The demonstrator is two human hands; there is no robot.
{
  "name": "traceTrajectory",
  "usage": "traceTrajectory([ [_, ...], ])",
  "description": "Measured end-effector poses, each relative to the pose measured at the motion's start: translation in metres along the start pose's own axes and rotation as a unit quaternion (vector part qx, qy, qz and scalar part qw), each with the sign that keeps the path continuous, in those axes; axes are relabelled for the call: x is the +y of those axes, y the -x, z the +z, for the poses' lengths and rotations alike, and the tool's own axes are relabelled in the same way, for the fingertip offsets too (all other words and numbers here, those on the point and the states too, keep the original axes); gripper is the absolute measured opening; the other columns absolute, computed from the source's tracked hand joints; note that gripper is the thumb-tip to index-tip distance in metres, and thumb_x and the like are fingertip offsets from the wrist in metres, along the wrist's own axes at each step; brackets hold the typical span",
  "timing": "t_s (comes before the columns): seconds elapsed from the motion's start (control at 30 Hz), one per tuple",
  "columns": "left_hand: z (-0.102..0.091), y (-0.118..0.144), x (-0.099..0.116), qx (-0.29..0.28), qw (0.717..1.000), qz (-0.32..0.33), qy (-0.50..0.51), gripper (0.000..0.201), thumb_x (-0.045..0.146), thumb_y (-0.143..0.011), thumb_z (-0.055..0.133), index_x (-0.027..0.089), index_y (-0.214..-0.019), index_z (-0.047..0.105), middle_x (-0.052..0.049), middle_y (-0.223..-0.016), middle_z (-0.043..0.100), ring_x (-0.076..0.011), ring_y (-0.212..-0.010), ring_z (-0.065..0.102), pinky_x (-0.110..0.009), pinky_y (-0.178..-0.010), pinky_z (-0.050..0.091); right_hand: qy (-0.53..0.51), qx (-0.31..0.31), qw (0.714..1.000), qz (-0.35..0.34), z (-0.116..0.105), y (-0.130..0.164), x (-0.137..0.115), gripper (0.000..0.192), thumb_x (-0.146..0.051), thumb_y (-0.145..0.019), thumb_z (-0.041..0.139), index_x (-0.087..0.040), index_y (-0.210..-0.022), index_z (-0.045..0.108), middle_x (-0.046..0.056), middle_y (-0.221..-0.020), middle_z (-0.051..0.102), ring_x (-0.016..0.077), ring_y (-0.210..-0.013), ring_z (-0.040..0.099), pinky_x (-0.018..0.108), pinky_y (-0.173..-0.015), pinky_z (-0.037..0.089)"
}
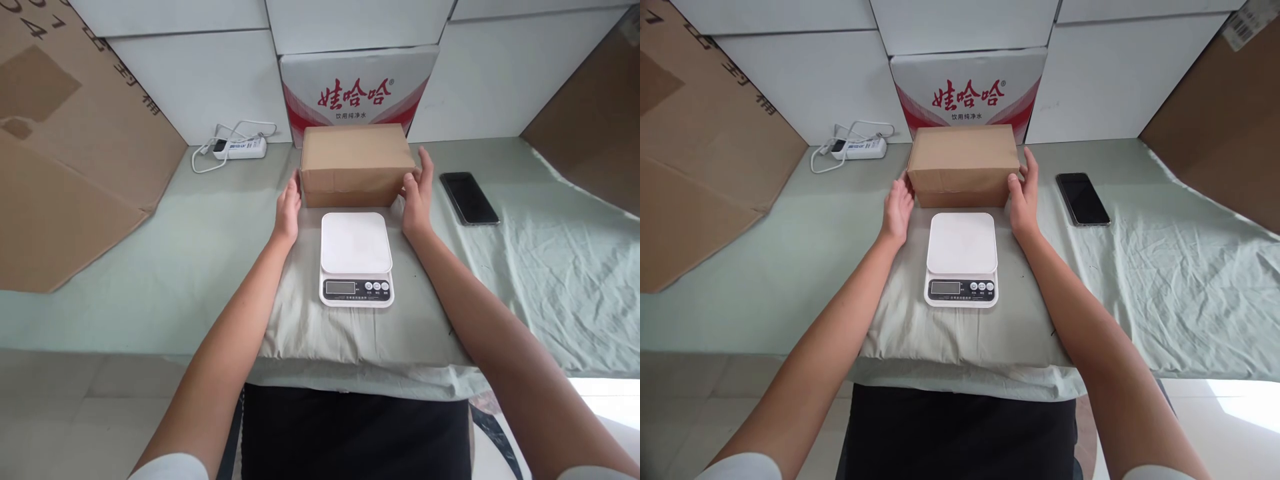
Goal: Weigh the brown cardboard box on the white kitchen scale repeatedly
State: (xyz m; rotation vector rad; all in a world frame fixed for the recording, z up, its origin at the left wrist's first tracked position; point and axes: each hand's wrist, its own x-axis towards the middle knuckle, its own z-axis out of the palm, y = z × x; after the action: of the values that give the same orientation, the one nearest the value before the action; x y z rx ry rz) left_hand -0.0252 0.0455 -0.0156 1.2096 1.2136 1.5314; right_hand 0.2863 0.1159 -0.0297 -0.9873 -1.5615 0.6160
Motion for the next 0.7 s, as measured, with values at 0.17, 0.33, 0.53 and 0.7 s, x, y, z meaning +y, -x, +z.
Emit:
traceTrajectory([
  [0.17,-0.044,-0.014,0.004,0.047,0.999,0.014,-0.003,0.102,0.099,-0.1,0.035,0.04,-0.182,0.045,0.003,-0.199,0.027,-0.0265,-0.189,0.011,-0.048,-0.155,0.017,0.026,0.037,0.999,0.008,-0.01,0.003,0.001,0.098,-0.1,-0.101,0.03,-0.05,-0.186,0.021,0.01,-0.181,0.052,0.0368,-0.161,0.06,0.062,-0.121,0.064],
  [0.33,-0.07,-0.02,0.007,0.088,0.996,0.021,-0.018,0.102,0.099,-0.101,0.028,0.039,-0.18,0.048,0.002,-0.2,0.029,-0.0277,-0.189,0.01,-0.048,-0.154,0.019,-0.018,0.067,0.997,0.046,-0.008,0.005,0.002,0.098,-0.096,-0.1,0.043,-0.045,-0.182,0.031,0.014,-0.173,0.058,0.0367,-0.152,0.066,0.061,-0.121,0.062],
  [0.53,-0.081,-0.025,-0.002,0.095,0.995,0.032,-0.017,0.102,0.098,-0.102,0.025,0.036,-0.179,0.05,-0.002,-0.2,0.028,-0.03,-0.189,0.009,-0.051,-0.154,0.02,-0.053,0.091,0.991,0.077,-0.007,0.005,-0.002,0.096,-0.093,-0.097,0.051,-0.043,-0.177,0.037,0.013,-0.167,0.061,0.0353,-0.143,0.07,0.062,-0.121,0.06],
  [0.7,-0.089,-0.031,-0.013,0.088,0.995,0.042,-0.005,0.103,0.099,-0.102,0.028,0.036,-0.18,0.05,-0.001,-0.2,0.028,-0.0308,-0.19,0.007,-0.054,-0.155,0.018,-0.061,0.101,0.989,0.087,-0.007,0.004,0.001,0.091,-0.09,-0.099,0.05,-0.042,-0.176,0.038,0.014,-0.165,0.061,0.0352,-0.142,0.071,0.062,-0.12,0.06],
])
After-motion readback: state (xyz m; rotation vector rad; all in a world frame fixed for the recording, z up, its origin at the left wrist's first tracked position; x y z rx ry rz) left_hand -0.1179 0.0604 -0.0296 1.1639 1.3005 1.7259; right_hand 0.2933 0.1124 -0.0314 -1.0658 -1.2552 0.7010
